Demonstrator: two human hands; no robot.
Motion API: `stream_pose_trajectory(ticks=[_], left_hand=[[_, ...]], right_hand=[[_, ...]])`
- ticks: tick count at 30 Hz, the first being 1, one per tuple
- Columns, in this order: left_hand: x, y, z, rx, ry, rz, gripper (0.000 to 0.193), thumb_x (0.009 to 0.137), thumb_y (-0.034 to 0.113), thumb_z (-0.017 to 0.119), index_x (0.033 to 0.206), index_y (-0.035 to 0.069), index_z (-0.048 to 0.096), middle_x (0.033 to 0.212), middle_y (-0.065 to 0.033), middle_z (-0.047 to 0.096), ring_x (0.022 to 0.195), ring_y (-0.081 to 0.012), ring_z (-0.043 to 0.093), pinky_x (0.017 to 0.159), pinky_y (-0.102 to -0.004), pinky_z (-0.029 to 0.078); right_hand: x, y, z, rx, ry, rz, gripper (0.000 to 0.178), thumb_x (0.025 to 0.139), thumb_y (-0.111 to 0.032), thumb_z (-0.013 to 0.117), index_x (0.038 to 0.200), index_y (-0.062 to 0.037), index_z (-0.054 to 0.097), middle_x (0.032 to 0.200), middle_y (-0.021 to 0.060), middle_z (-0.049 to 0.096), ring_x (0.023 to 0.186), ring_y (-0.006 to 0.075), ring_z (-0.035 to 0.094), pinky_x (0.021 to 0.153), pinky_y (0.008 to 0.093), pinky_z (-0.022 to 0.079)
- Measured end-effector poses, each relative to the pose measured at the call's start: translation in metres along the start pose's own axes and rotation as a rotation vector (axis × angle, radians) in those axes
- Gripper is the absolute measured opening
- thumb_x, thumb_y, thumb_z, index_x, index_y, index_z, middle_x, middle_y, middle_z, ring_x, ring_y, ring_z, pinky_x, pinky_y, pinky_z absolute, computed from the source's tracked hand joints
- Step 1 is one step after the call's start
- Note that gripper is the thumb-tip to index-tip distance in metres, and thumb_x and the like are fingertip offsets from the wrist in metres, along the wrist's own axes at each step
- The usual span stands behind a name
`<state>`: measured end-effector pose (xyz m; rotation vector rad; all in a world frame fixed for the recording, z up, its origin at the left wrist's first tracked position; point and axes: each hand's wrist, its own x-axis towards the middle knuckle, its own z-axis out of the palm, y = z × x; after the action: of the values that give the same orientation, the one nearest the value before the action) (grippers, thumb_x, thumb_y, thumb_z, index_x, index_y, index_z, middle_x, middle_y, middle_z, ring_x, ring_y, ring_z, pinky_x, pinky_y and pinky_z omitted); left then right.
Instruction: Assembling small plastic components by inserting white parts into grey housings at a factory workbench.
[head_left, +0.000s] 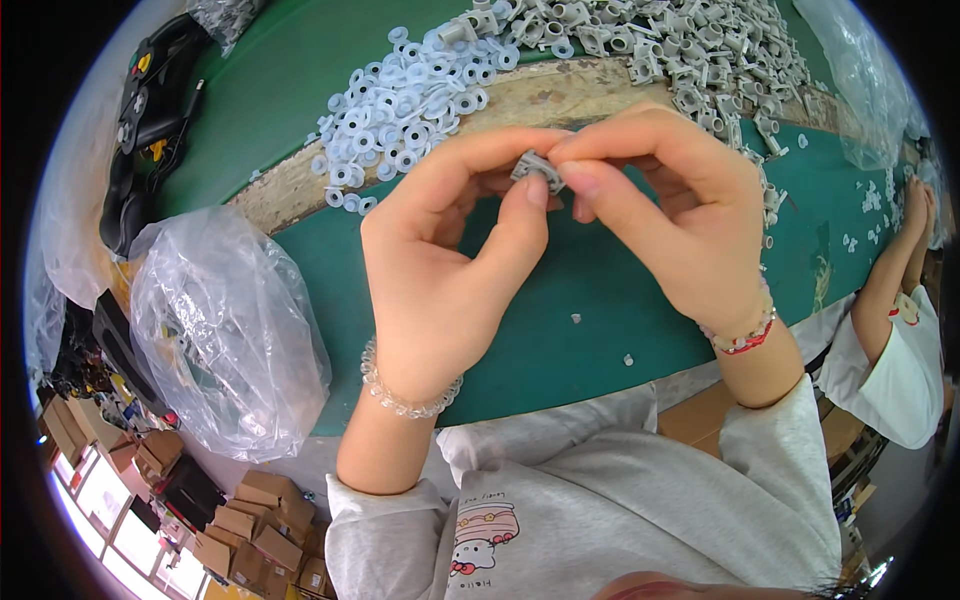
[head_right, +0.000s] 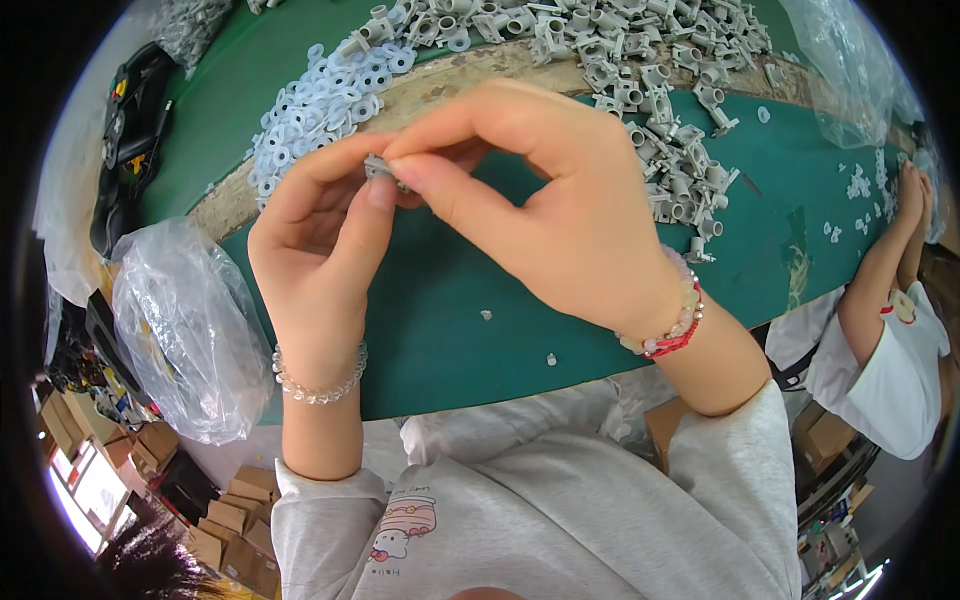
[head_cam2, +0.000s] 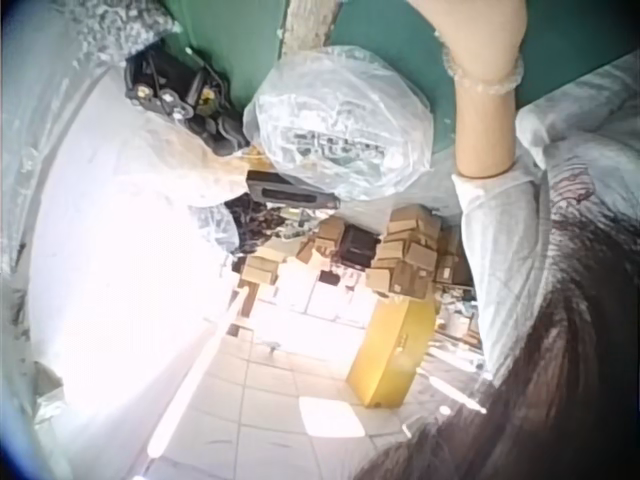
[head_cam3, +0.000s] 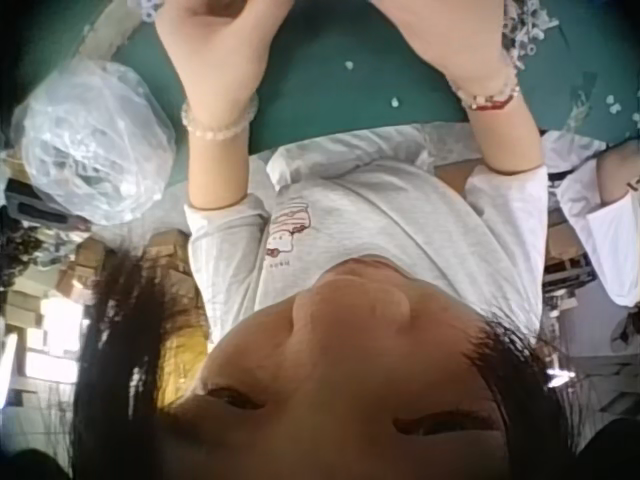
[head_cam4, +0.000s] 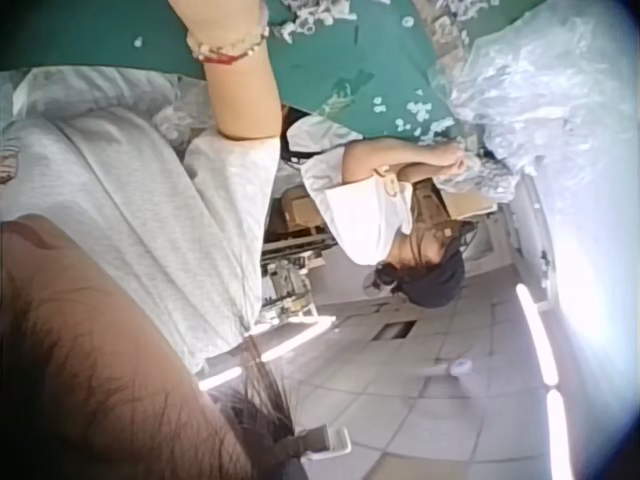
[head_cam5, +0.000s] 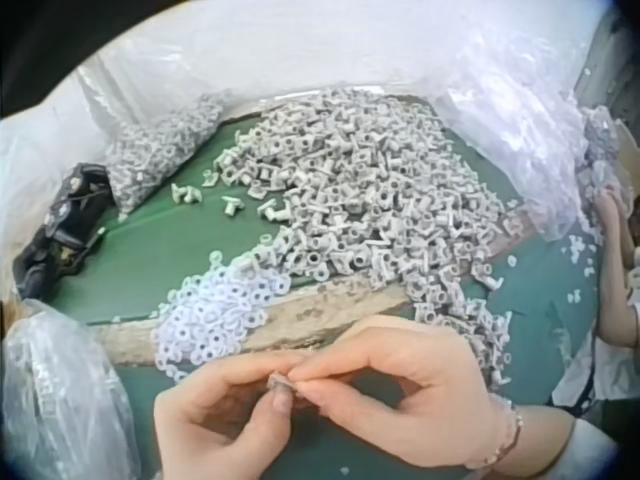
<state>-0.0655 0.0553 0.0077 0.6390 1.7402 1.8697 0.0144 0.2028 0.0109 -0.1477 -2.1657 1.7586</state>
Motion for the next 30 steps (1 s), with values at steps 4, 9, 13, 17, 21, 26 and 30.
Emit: stream_pose_trajectory(ticks=[4,9,13,17,21,26,30], left_hand=[[0.0014,0.0017,0.0015,-0.107,-0.008,-0.048,0.027,0.086,0.0,0.062,0.112,-0.005,0.059,0.101,-0.0081,0.065,0.089,-0.0116,0.061,0.081,-0.0251,0.05],[0.0011,0.0035,0.0001,-0.129,0.013,-0.059,0.029,0.085,0.0,0.063,0.114,-0.004,0.059,0.104,-0.0097,0.065,0.093,-0.0141,0.062,0.083,-0.0261,0.051],[-0.0002,0.0028,0.0008,-0.07,-0.027,0.024,0.03,0.085,0.001,0.063,0.115,-0.005,0.059,0.107,-0.0105,0.064,0.095,-0.0149,0.062,0.085,-0.0264,0.05],[0.0007,0.0011,0.0004,-0.02,-0.054,0.037,0.03,0.087,0.001,0.061,0.116,-0.006,0.059,0.111,-0.012,0.063,0.097,-0.0166,0.062,0.087,-0.0287,0.05],[0.0011,-0.0005,0.0,-0.089,-0.072,0.031,0.031,0.088,0.001,0.058,0.117,-0.006,0.058,0.112,-0.0126,0.063,0.097,-0.0183,0.062,0.088,-0.0318,0.051],[-0.0002,-0.0004,0.0008,-0.03,-0.067,0.053,0.029,0.087,0.001,0.059,0.115,-0.006,0.059,0.111,-0.0129,0.063,0.098,-0.0185,0.062,0.087,-0.0319,0.051],[-0.0018,0.0013,0.0014,0.038,-0.047,0.059,0.027,0.087,0.0,0.059,0.113,-0.006,0.06,0.109,-0.0128,0.064,0.096,-0.0175,0.062,0.085,-0.0301,0.052]], right_hand=[[0.0024,-0.0072,-0.0047,0.148,0.014,0.111,0.013,0.087,0.001,0.059,0.099,0.0026,0.064,0.092,0.0074,0.063,0.075,0.0109,0.059,0.067,0.0224,0.048],[0.0037,-0.0048,-0.0044,0.395,-0.003,0.19,0.016,0.088,-0.001,0.058,0.103,0.0019,0.062,0.096,0.007,0.063,0.078,0.0117,0.06,0.071,0.023,0.049],[0.0045,-0.0065,-0.005,0.404,-0.011,0.179,0.015,0.088,-0.002,0.058,0.102,0.0011,0.06,0.097,0.0065,0.063,0.08,0.0121,0.06,0.073,0.0237,0.05],[0.0043,-0.0053,-0.0054,0.451,0.006,0.187,0.013,0.088,-0.003,0.058,0.101,0.0006,0.06,0.097,0.0063,0.062,0.081,0.0121,0.06,0.073,0.0248,0.05],[0.0041,-0.0054,-0.0064,0.455,0.002,0.189,0.013,0.088,-0.003,0.058,0.101,0.0007,0.06,0.098,0.0061,0.062,0.081,0.0119,0.06,0.073,0.0249,0.05],[0.0033,-0.0055,-0.0057,0.446,-0.007,0.183,0.013,0.088,-0.002,0.059,0.101,0.0007,0.06,0.097,0.006,0.062,0.081,0.0115,0.06,0.073,0.0243,0.05],[0.002,-0.0064,-0.005,0.387,-0.013,0.171,0.013,0.088,-0.001,0.059,0.1,0.0007,0.06,0.097,0.0058,0.062,0.081,0.0113,0.06,0.073,0.0238,0.05]])
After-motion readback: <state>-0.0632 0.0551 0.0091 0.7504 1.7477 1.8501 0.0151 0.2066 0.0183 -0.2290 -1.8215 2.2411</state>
